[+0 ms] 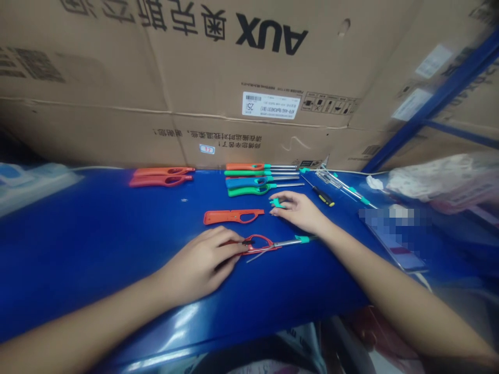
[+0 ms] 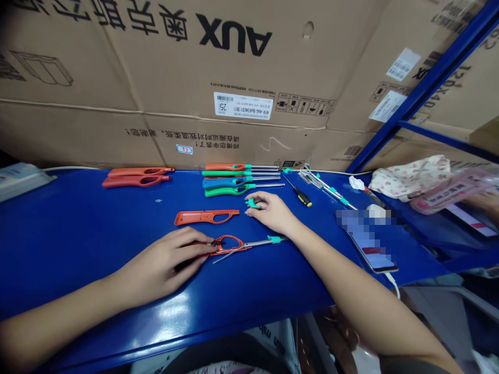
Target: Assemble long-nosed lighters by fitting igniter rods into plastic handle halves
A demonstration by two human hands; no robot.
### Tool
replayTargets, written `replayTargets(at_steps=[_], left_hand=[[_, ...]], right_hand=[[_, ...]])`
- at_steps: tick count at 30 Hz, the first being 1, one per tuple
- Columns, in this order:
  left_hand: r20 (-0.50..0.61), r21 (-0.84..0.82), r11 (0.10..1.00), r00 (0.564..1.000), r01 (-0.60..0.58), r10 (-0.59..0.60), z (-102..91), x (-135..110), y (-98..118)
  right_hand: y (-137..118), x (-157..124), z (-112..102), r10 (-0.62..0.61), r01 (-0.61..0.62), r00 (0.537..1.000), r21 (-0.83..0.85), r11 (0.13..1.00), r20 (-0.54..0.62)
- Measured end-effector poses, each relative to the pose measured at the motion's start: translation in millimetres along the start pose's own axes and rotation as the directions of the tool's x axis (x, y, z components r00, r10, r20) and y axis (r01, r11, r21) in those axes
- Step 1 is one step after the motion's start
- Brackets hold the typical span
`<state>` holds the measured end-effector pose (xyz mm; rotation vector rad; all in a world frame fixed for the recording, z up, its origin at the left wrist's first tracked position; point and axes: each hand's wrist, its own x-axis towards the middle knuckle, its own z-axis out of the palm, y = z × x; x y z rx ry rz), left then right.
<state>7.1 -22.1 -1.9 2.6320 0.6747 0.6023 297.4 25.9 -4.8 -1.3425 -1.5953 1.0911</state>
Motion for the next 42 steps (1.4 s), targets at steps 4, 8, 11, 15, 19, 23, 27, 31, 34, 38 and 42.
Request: replayTargets(at_steps=[4,8,11,15,19,23,27,31,34,38,42], left_hand=[[0.001,0.005,1.0,1.0,0.005,-0.005,-1.0,0,1],[0.004,0.007,1.0,1.0,0.007,-0.007,-1.4,-1,1],[0.007,0.008,1.0,1.0,0.007,-0.007,-1.1,-1,1],[0.01,0.01,1.0,1.0,0.009,-0.009,-0.2,-1,0],[0.008,0.0,1.0,1.0,0.01,-0.01,0.1,0,0],[0.006,-0.007,1.0,1.0,0.009,-0.009,0.2,-1,0],[0.002,-0.01,1.0,1.0,0.01,-0.01,0.5,-1,0],[0.0,-0.002,1.0,1.0,0.009,-0.009,0.8,-1,-1],[-0.002,0.0,1.0,1.0,0.005,-0.005,1.0,-1,-1],[-0.001,-0.013,1.0,1.0,0.014,-0.014,1.2,-1,-1],[-0.02,-0.037,0.999,0.999,0.027,-0.027,1.7,0,0]], right_hand=[[-3,-2,1,-0.028,0.028,1.0,0.02,0.999,-0.007],[-9,-6,2,-0.083,0.082,0.995,-0.032,0.996,-0.055],[-16,-8,2,-0.106,0.101,0.992,-0.065,0.993,-0.068],[-22,-9,1,-0.093,0.091,0.994,-0.031,0.995,-0.057],[-20,-9,1,-0.05,0.053,0.997,0.053,0.997,-0.058],[-17,-9,0,-0.025,0.031,0.999,0.136,0.99,-0.047],[-18,-10,4,-0.05,0.057,0.998,0.19,0.98,-0.041],[-21,-13,9,-0.199,0.204,0.979,0.203,0.958,-0.044],[-23,-17,11,-0.376,0.377,0.926,0.149,0.914,-0.033],[-28,-22,14,-0.451,0.449,0.892,0.063,0.891,0.024],[-28,-26,20,-0.367,0.361,0.929,0.098,0.927,0.054]])
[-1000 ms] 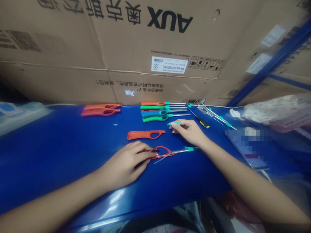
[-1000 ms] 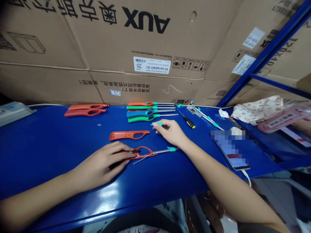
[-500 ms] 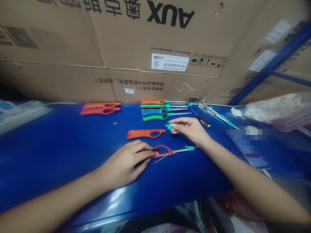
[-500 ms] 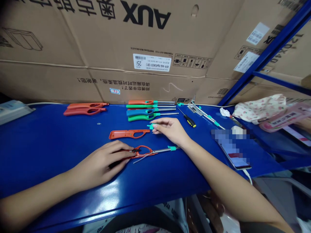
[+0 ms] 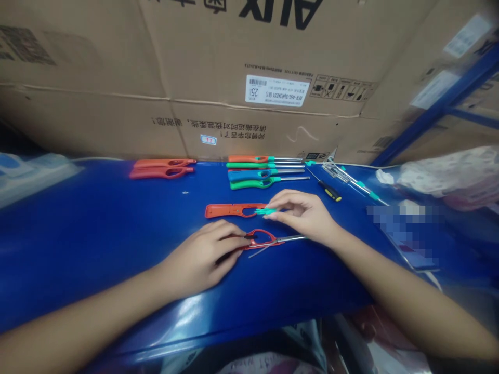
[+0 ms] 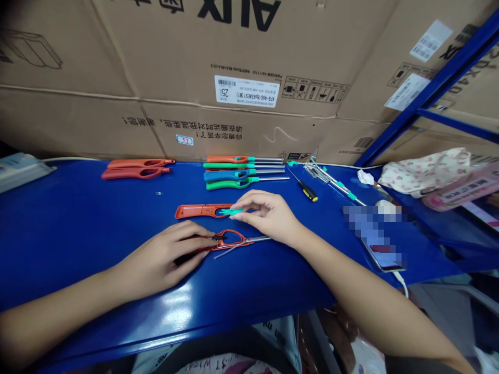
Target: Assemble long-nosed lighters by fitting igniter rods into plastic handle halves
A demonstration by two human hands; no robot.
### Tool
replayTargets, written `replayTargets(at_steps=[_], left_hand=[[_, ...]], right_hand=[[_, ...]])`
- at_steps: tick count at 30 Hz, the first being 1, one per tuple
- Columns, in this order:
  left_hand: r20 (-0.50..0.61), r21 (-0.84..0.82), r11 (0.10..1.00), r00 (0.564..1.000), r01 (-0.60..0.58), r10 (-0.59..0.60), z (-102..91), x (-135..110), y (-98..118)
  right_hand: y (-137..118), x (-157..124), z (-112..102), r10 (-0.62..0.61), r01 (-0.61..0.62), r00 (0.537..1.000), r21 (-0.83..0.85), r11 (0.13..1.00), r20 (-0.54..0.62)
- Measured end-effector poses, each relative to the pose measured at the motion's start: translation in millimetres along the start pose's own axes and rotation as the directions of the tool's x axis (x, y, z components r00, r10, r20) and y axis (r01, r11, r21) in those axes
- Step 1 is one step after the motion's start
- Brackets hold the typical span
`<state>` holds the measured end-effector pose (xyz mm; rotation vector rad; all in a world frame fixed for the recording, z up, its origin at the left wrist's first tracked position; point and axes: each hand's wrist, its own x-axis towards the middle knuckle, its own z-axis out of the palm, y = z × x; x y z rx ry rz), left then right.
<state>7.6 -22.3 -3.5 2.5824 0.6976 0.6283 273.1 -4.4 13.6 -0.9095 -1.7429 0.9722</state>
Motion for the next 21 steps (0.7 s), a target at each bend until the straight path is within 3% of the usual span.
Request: replayTargets(at_steps=[3,5,10,16,21], left_hand=[[-0.025,-0.022,1.0,1.0,0.002,-0.002,0.7,0,0],[-0.035,-0.038,0.999,0.999,0.001,-0.002,1.1,0,0],[-0.044,-0.053,0.999,0.999,0.0,-0.003,1.8,0,-2],[-0.042,-0.047,0.999,0.999,-0.011,0.009,1.7,1,-2],[-0.042,-0.043,0.999,0.999,-0.012,0.01,1.3,1,-2]], right_hand=[[5,-1,1,0.169,-0.169,0.985,0.016,0.985,-0.024],[8,0,-2,0.214,-0.214,0.977,-0.097,0.972,-0.015],[8,0,-14,0.129,-0.092,0.99,-0.461,0.883,0.05],[5,1,-17,0.161,-0.105,0.985,-0.516,0.85,0.066],[7,0,-22,0.186,-0.034,0.966,-0.629,0.777,0.178]])
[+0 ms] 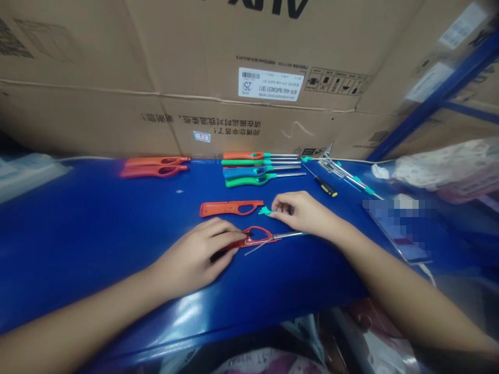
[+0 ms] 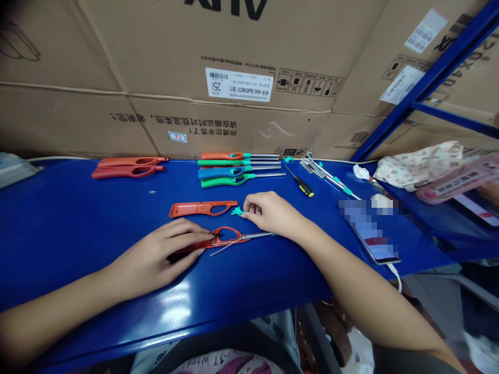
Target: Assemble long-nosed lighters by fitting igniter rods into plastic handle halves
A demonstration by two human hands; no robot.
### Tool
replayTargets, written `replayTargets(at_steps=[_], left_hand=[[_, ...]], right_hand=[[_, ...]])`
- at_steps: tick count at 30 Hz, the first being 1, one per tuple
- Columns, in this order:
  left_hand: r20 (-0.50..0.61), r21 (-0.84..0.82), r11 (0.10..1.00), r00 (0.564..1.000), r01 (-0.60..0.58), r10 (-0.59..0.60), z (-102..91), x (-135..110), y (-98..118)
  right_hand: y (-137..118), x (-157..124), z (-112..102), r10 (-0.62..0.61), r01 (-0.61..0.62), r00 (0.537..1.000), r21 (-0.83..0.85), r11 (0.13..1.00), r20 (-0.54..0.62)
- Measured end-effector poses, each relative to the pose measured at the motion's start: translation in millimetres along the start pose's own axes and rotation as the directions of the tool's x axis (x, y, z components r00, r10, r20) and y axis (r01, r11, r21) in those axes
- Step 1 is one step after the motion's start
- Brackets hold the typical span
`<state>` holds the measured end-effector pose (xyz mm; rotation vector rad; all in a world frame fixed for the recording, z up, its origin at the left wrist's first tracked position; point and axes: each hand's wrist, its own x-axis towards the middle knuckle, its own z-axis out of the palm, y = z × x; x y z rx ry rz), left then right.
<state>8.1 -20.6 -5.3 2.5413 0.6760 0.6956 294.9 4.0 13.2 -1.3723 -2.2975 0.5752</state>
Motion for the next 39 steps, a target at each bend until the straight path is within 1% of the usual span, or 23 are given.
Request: replayTargets(at_steps=[4,8,14,18,20,26,31,35,39], left_hand=[[0.003,0.007,1.0,1.0,0.004,-0.004,0.2,-1,0],[-0.017,-0.017,1.0,1.0,0.012,-0.012,0.6,-2,2],[-0.015,-0.01,0.999,0.999,0.05,-0.05,0.7,0,5],[0.009,-0.03,0.997,0.998,0.069,-0.068,0.3,0,7],[0.009,-0.042,0.996,0.997,0.077,-0.076,0.0,0,7],[0.022,-0.054,0.992,0.993,0.117,-0.116,-0.6,1,10],[0.044,-0.075,0.986,0.988,0.151,-0.149,-0.9,2,11],[0.057,-0.075,0.977,0.979,0.201,-0.198,-1.4,2,11],[0.064,-0.089,0.968,0.971,0.234,-0.229,-1.8,2,9]], right_hand=[[4,-1,-3,-0.026,0.033,0.998,-0.111,0.993,0.064],[1,-3,-8,-0.05,0.063,0.994,-0.127,0.99,0.097],[-15,-10,-14,-0.154,0.165,0.975,-0.056,0.985,0.16],[-26,-13,-11,-0.207,0.249,0.946,-0.153,0.956,0.248],[-29,-13,-10,-0.228,0.286,0.936,-0.201,0.937,0.269],[-32,-16,-9,-0.267,0.337,0.92,-0.231,0.913,0.287],[-32,-16,1,-0.308,0.384,0.902,-0.234,0.893,0.303],[-31,-14,7,-0.353,0.413,0.894,-0.199,0.889,0.276],[-30,-13,9,-0.428,0.475,0.871,-0.189,0.86,0.24]])
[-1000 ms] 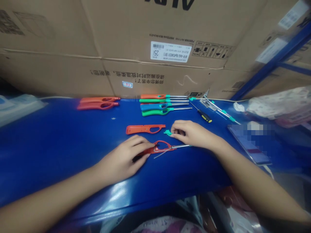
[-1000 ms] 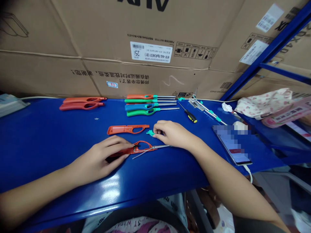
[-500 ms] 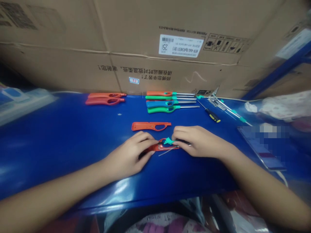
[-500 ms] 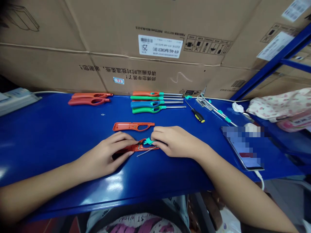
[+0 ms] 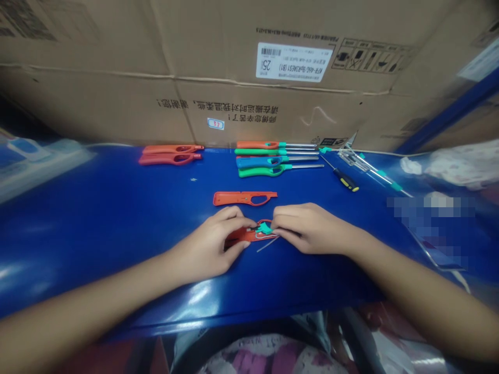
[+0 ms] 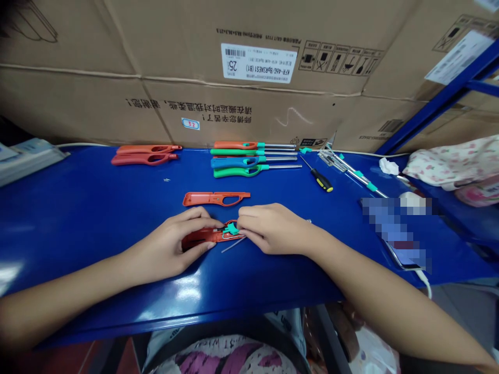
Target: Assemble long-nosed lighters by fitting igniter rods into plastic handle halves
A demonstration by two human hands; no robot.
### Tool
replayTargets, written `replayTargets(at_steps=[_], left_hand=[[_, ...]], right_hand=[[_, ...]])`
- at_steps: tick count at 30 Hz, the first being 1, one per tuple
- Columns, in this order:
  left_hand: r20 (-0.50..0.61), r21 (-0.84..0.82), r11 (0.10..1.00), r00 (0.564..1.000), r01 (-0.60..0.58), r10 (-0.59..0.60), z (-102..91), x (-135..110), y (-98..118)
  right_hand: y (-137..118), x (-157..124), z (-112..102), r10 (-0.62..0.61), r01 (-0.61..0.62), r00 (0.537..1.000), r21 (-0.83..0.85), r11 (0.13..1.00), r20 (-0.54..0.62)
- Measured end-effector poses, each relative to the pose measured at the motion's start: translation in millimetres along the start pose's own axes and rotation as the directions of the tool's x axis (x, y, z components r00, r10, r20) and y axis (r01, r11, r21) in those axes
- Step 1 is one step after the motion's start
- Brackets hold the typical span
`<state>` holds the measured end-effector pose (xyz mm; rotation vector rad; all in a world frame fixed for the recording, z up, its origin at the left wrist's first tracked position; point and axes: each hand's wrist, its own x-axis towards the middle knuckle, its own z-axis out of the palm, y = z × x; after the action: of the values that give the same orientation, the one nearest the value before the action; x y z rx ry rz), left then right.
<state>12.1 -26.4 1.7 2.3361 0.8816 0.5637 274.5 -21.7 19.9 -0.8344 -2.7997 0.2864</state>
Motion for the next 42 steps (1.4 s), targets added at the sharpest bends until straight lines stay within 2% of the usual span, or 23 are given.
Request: replayTargets(at_steps=[9,16,33,42], left_hand=[[0.012,-0.084,0.996,1.0,0.021,-0.02,-1.7,2.3,-0.4],[0.017,-0.076,0.996,0.999,0.052,-0.051,-1.7,3.1,0.6],[0.007,-0.104,0.993,0.998,0.058,-0.058,0.5,2.9,0.9],[0.025,-0.1,0.992,0.997,0.076,-0.074,0.0,3.8,0.4]], right_hand=[[-3.0,1.0,1.2,-0.098,0.09,0.994,-0.154,0.984,-0.046],[-7.0,0.2,0.1,-0.13,0.113,0.99,-0.233,0.966,-0.058],[-6.4,-0.2,1.7,-0.141,0.135,0.99,-0.215,0.967,-0.013],[-6.7,-1.5,3.7,-0.179,0.173,0.984,-0.269,0.947,0.003]])
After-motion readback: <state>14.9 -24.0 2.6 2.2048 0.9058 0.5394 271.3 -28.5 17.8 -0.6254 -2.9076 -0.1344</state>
